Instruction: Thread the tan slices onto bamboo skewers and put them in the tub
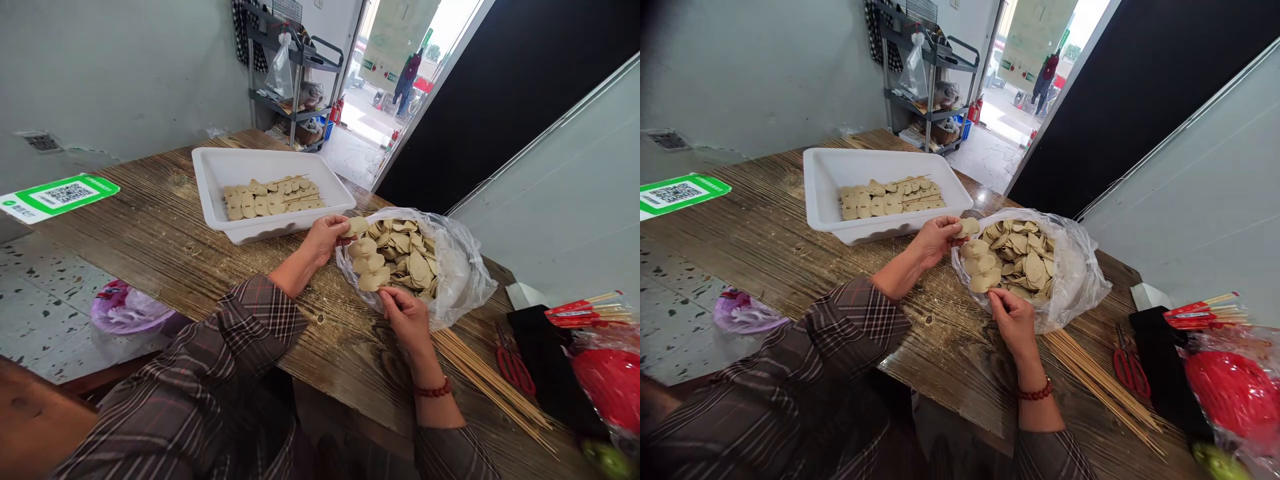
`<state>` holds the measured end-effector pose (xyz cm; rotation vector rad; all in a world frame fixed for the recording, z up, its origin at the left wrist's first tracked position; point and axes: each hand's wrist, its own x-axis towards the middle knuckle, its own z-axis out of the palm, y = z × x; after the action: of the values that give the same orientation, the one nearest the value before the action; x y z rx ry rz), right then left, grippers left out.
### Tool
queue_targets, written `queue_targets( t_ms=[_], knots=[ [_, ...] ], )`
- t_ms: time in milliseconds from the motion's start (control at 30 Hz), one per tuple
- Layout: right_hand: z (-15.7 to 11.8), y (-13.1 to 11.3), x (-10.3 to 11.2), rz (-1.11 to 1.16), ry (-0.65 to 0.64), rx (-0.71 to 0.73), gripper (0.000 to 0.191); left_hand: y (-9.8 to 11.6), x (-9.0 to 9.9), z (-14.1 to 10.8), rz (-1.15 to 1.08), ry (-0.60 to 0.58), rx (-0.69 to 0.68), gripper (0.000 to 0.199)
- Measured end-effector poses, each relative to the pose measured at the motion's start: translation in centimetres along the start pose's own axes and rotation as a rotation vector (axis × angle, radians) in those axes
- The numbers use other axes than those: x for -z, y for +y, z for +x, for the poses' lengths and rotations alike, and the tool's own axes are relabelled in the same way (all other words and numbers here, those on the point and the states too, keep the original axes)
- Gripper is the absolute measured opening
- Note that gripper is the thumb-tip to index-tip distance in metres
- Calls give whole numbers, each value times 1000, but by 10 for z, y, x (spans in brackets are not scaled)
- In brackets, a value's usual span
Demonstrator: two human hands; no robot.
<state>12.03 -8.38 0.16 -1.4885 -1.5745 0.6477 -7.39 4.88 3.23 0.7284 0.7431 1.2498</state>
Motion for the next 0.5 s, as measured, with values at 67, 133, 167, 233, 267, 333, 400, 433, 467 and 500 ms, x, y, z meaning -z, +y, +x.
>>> queue_targets(
  t_ms=[67,133,167,233,267,333,400,433,467,500],
  knots=[
    [0,0,0,8,-3,3,29,-2,1,1,-4,-8,10,12],
    [0,1,0,9,-7,6,29,-3,1,1,-10,-14,14,14],
    [0,1,0,7,-5,8,30,-3,1,1,-14,-14,12,14],
    [0,2,0,-5,-3,15,29,-4,0,0,-22,-12,7,16],
    [0,2,0,-11,-1,17,29,-5,0,0,-24,-11,5,17],
    [0,2,0,-15,1,17,29,-6,-1,-1,-20,-7,3,18],
    [0,3,0,-6,1,11,29,-7,-2,-1,-9,-5,4,17],
    [0,3,-1,1,1,7,29,-7,-3,-1,-3,-3,4,15],
    [0,3,-1,7,-1,4,29,-8,-3,-1,4,-3,4,14],
    [0,3,-1,11,-3,0,29,-8,-3,-2,12,-3,1,14]
  ],
)
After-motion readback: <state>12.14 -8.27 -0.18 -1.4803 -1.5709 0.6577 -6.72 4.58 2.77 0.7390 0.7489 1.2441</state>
